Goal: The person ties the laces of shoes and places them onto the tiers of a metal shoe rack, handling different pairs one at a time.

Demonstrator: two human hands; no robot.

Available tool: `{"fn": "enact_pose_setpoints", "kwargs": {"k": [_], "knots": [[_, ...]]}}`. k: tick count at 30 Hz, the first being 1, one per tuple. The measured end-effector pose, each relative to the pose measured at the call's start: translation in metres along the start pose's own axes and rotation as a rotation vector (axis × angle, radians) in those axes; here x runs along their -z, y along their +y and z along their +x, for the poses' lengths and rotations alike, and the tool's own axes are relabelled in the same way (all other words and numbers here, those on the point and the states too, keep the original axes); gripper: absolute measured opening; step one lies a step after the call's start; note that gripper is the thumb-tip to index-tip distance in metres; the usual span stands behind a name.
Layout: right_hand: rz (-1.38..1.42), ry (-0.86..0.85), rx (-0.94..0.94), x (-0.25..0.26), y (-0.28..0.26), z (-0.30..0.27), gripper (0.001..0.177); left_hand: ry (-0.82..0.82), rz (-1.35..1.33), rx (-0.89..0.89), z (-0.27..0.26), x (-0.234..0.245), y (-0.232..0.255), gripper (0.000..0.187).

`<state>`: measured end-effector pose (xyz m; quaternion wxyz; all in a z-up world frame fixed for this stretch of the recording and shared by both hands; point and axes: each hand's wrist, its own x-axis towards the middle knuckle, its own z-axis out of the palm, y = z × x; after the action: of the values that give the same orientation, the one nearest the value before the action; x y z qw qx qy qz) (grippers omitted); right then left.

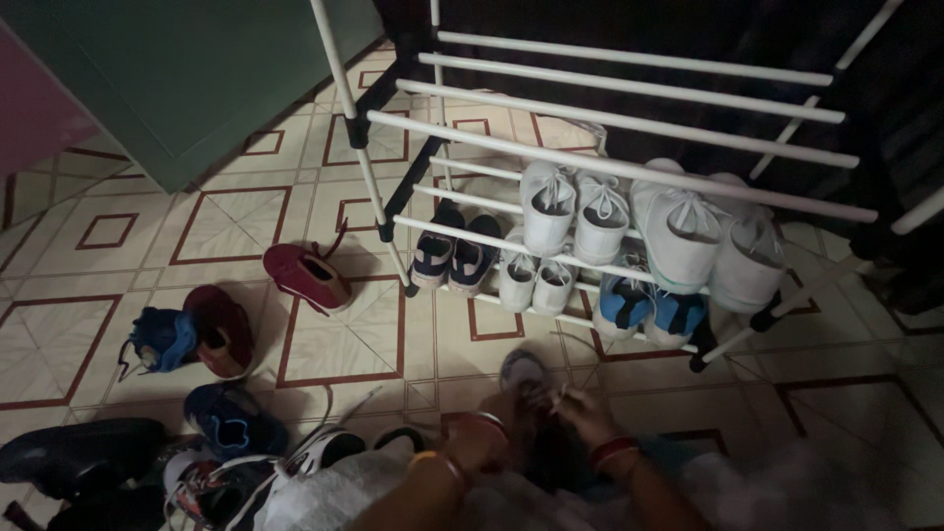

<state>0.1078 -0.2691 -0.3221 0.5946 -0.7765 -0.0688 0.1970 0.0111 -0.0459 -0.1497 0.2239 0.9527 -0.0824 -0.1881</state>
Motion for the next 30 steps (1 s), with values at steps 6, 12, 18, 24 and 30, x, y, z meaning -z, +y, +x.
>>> {"fn": "enact_pose_setpoints", "kwargs": {"k": [6,12,18,24,30], "knots": [[0.125,0.055,0.130,-0.011,-0.035,-0.021,0.025,0.266,-0.625,0.101,0.030,0.000,0.017,0.026],[-0.040,0.131,0.541,-0.007,-0.058,-0.026,0.018,0.203,-0.589,-0.273,0.069,-0.060,-0.021,0.021],[0.109,0.188,0.059,-0.002,-0.026,-0.002,0.034,0.453,-0.632,-0.127,0.092,-0.087,-0.032,0.021],[0.180,0.009,0.154,0.000,-0.061,-0.019,0.036,0.259,-0.991,0.037,0.072,-0.053,-0.022,0.015],[-0.112,-0.051,0.263,-0.007,-0.116,-0.050,0.041,0.519,-0.788,0.208,0.060,-0.032,-0.009,0.049]]}}
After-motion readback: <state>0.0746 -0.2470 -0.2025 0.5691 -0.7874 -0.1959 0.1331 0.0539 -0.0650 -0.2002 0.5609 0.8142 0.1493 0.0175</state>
